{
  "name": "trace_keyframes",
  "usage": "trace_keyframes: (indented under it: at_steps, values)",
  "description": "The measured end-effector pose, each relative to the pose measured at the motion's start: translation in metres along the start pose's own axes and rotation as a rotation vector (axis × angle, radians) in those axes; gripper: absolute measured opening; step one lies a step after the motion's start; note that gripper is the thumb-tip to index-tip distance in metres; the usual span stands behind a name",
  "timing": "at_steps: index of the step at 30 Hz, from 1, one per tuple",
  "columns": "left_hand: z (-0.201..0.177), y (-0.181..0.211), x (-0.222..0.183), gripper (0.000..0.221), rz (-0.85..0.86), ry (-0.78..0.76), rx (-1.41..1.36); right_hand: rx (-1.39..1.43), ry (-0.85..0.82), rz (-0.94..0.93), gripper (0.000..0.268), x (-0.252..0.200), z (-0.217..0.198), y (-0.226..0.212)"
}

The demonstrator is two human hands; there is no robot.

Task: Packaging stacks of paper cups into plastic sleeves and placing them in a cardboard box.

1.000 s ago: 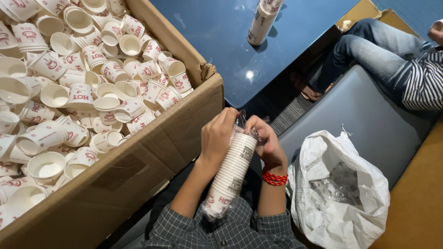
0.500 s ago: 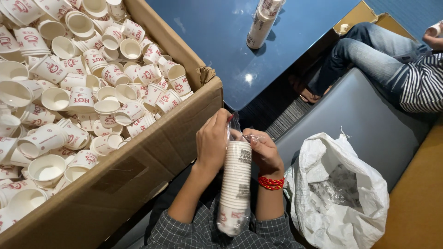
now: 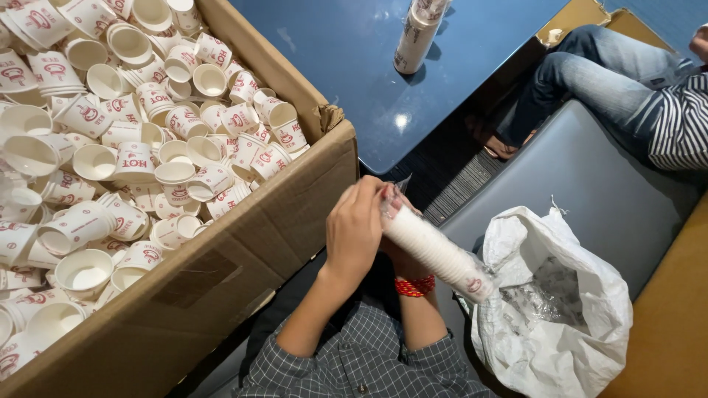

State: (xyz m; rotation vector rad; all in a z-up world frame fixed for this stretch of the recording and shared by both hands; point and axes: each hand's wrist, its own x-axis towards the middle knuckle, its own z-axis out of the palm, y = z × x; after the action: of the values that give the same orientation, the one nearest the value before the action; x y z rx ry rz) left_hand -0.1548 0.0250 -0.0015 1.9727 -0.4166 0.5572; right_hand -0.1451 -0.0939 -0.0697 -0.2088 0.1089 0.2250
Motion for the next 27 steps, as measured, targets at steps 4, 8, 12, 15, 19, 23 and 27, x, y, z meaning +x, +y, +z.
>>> trace_keyframes:
  at_steps: [4,8,12,15,19,23,27]
  values:
    - [-0.006,0.002,-0.007,0.011,0.042,0.180,-0.071,-0.450,0.251,-0.317,0.033,-0.002,0.002,-0.012]
    - [-0.006,0.011,-0.009,0.016,-0.090,0.023,-0.262,-0.691,0.116,-0.462,0.031,-0.004,-0.033,-0.027]
    - [-0.001,0.010,-0.013,0.025,-0.217,-0.096,-0.382,-0.895,0.025,-0.588,0.032,-0.010,-0.021,-0.024]
    - [0.001,0.008,-0.013,0.025,-0.227,-0.085,-0.370,-0.923,0.053,-0.612,0.030,-0.013,-0.008,-0.018]
    - [0.004,0.010,-0.016,0.025,-0.272,-0.065,-0.432,-0.831,0.124,-0.648,0.026,-0.013,0.009,-0.007]
    - [0.012,0.004,-0.026,0.022,-0.292,-0.072,-0.464,-0.665,0.071,-0.647,0.024,-0.013,0.022,0.000]
    - [0.017,0.003,-0.032,0.035,-0.321,-0.090,-0.550,-0.629,0.007,-0.681,0.023,-0.012,0.017,-0.002]
